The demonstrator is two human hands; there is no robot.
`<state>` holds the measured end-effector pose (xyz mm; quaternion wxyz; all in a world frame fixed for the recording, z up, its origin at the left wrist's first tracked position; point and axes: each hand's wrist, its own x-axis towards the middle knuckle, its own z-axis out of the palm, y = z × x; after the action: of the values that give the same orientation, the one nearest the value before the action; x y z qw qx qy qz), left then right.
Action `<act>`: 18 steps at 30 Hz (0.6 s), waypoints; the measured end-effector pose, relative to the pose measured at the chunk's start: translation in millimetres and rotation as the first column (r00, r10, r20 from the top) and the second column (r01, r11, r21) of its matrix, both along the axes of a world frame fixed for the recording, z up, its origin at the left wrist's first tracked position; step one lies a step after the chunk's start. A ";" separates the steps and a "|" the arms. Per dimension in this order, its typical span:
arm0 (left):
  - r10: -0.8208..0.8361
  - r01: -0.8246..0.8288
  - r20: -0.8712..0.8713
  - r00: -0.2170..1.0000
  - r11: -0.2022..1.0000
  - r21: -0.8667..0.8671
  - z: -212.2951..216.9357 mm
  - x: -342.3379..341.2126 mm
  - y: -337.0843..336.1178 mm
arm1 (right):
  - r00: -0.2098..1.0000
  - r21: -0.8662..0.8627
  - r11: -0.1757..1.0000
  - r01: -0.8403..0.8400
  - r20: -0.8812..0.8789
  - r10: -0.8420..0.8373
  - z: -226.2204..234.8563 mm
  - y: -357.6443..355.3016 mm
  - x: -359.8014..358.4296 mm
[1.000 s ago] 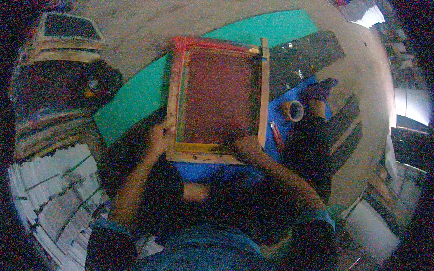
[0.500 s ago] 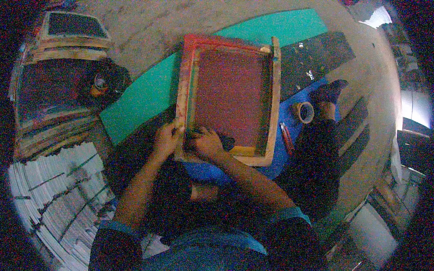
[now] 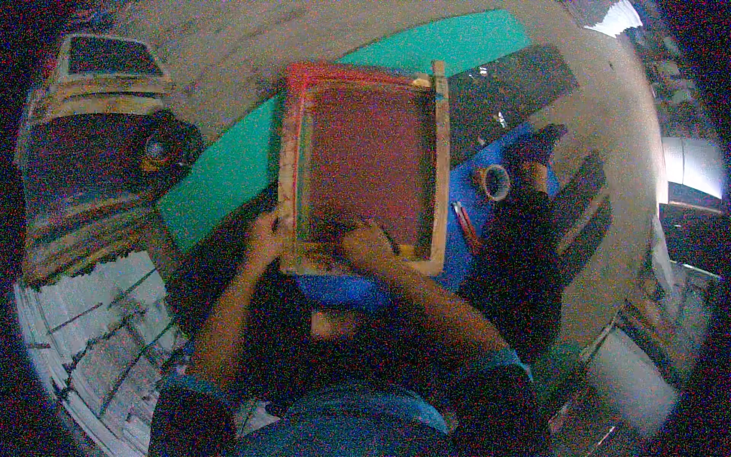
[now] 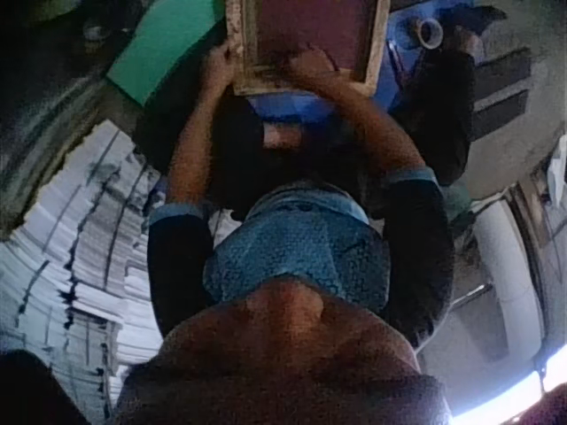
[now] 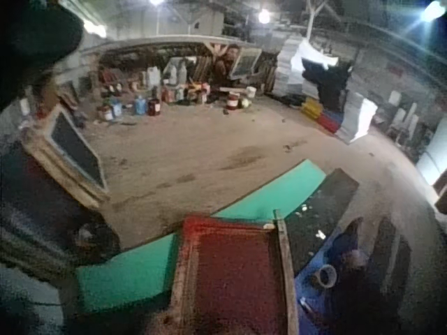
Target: The person sits on the floor and applies yellow tape to the edges of a wooden screen printing frame. They wipe the frame with a cloth, then repeatedly measure, cut, and press tape along each side of the frame.
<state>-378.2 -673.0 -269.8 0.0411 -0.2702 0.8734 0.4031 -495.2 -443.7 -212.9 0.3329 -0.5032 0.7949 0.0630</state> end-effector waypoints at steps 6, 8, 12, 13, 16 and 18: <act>-0.009 0.010 -0.036 0.999 1.000 0.019 5.7 2.8 -1.5 | 0.961 -0.107 0.993 -0.053 -0.274 0.022 26.6 99.7 -35.8; -0.028 0.027 -0.033 0.999 0.999 -0.031 0.7 4.2 -2.6 | 0.964 -0.049 0.996 -0.079 -0.258 0.064 40.4 107.8 -44.4; -0.009 0.011 0.032 0.999 0.997 -0.080 -0.8 4.6 -2.4 | 0.962 -0.171 0.980 -0.098 -0.267 0.050 37.4 103.4 -38.9; -0.008 0.011 0.043 0.999 0.997 -0.080 5.5 2.7 -1.4 | 0.956 -0.157 0.979 -0.128 -0.284 0.079 33.9 105.3 -37.5; -0.023 0.027 0.060 0.998 0.997 -0.072 21.9 -2.3 2.9 | 0.968 -0.035 0.990 -0.139 -0.214 0.129 14.0 114.2 -47.2; -0.025 0.029 0.065 0.998 0.998 -0.061 27.7 -8.2 3.7 | 0.998 -0.078 0.997 0.012 -0.053 -0.016 -6.4 113.2 -55.4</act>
<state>-386.4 -669.3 -242.1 0.0663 -0.2722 0.8874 0.3662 -550.6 -330.5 -219.3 0.2922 -0.5083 0.8090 0.0429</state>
